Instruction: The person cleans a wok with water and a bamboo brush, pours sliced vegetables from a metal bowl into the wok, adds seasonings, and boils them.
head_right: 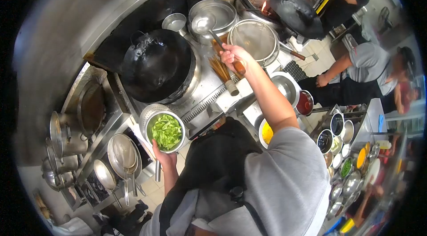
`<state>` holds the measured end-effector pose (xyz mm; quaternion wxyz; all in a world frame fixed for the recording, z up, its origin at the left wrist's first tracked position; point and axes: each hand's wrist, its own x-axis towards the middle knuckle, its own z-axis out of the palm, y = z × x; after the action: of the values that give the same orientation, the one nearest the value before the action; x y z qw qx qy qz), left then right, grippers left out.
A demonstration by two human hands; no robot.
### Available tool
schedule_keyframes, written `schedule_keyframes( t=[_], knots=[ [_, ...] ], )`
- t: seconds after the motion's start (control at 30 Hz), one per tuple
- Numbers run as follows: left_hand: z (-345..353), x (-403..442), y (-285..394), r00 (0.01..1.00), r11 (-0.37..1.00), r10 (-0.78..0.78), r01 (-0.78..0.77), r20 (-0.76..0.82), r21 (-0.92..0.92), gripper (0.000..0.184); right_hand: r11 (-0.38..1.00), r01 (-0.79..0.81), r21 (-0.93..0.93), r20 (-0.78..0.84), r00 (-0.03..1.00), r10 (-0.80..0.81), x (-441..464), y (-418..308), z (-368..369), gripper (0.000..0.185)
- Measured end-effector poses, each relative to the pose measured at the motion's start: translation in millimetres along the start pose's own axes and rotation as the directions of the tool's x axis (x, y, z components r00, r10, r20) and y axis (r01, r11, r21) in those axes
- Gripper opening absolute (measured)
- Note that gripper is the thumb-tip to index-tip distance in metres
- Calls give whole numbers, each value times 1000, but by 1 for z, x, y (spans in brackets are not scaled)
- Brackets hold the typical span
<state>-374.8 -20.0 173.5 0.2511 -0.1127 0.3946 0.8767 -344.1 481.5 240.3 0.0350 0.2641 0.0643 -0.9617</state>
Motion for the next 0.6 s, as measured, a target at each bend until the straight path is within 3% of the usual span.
schedule_keyframes(
  t=[0.1, 0.13, 0.23, 0.27, 0.33, 0.37, 0.4, 0.47, 0.57, 0.6],
  knots=[
    [-2, 1, -7, 1000, 1000, -11, 11, -22, -8, 60, 947, 59, -315, -152, 982, -112, -16, 16, -14, 31],
    [-3, 1, -8, 999, 1000, -12, 12, -32, -11, 60, 948, 61, -312, -154, 982, -113, -20, 22, -19, 31],
    [1, -2, -9, 1000, 1000, -18, 18, -20, -11, 59, 662, 36, -749, -259, 903, -342, -31, 39, -28, 38],
    [1, -2, -10, 1000, 1000, -19, 19, -19, -10, 59, 663, 37, -748, -259, 903, -343, -32, 45, -32, 38],
    [0, -2, -10, 999, 1000, -12, 12, -29, -6, 59, 295, 1, -955, -178, 797, -578, -33, 58, -36, 45],
    [-1, -3, -11, 999, 1000, -10, 10, -30, -5, 59, 87, -134, -987, -159, 771, -617, -37, 58, -33, 48],
    [-1, -4, -12, 999, 1000, -8, 8, -35, -6, 58, 86, -132, -987, -157, 773, -615, -30, 56, -40, 48],
    [0, -5, -12, 999, 1000, -1, 0, -46, -10, 58, -441, -258, -860, 255, 531, -808, -7, 51, -57, 46],
    [6, -12, -12, 998, 999, 23, -22, -56, 28, 56, -368, -223, -903, 225, 484, -845, 32, 26, -29, 44],
    [9, -16, -13, 998, 999, 28, -27, -61, 27, 56, -236, -212, -948, 82, 553, -829, 39, 18, -6, 46]
  ],
)
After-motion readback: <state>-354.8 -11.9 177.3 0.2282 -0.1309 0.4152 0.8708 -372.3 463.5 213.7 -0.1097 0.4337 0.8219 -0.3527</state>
